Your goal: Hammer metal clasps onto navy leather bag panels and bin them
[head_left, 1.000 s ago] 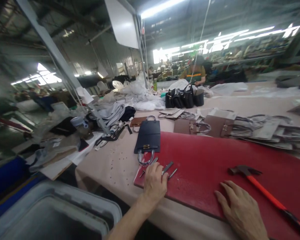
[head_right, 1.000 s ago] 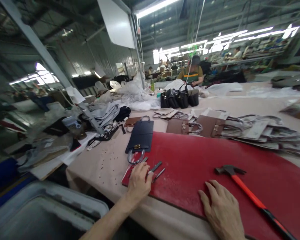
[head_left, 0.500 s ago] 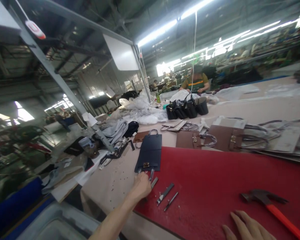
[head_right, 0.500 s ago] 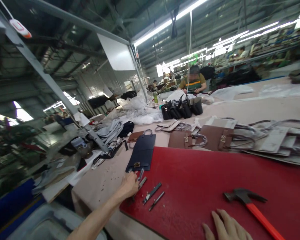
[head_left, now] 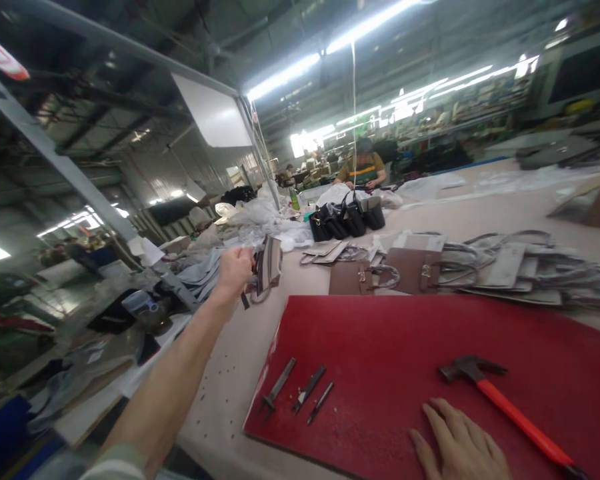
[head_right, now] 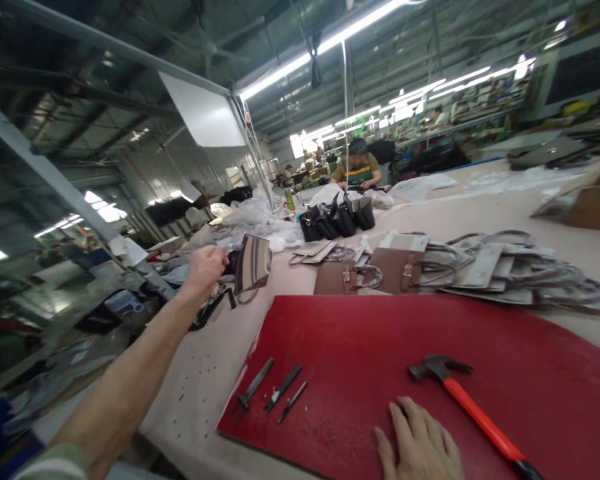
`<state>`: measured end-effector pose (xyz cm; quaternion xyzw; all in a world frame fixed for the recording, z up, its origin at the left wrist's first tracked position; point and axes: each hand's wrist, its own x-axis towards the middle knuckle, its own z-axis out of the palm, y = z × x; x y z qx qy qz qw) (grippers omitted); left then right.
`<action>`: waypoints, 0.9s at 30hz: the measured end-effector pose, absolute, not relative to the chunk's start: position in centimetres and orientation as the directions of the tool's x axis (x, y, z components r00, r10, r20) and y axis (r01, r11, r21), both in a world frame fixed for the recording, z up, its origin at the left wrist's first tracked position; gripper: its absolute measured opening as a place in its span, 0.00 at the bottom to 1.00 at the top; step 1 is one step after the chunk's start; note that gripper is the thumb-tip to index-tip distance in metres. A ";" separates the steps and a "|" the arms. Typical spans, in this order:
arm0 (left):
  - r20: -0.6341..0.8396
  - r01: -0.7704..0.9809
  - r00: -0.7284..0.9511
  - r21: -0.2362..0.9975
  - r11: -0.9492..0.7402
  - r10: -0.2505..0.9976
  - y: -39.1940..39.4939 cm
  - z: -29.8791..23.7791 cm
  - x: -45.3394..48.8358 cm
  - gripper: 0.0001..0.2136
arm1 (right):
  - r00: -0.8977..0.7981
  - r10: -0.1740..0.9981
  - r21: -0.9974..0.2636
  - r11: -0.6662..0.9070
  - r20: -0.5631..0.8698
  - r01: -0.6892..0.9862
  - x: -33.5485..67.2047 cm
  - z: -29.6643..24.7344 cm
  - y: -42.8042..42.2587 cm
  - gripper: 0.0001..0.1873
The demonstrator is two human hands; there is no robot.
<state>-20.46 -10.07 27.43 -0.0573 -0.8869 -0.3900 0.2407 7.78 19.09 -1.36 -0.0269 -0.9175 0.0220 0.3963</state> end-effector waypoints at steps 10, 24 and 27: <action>0.584 0.857 -0.492 0.193 0.479 0.645 -1.8 12.9 3.0 0.09 | -0.682 0.428 -0.622 0.781 0.593 -0.050 9.4 -1.0 19.3 0.22; 0.153 0.886 -0.444 0.222 0.407 0.883 -0.1 2.9 12.0 0.02 | -0.899 0.095 -0.515 0.843 0.427 -0.155 9.1 -0.3 19.9 0.30; 0.120 0.852 -0.487 0.285 0.439 0.865 0.3 2.0 12.6 0.02 | -0.917 0.033 -0.451 0.877 0.397 -0.164 9.1 -0.4 20.2 0.32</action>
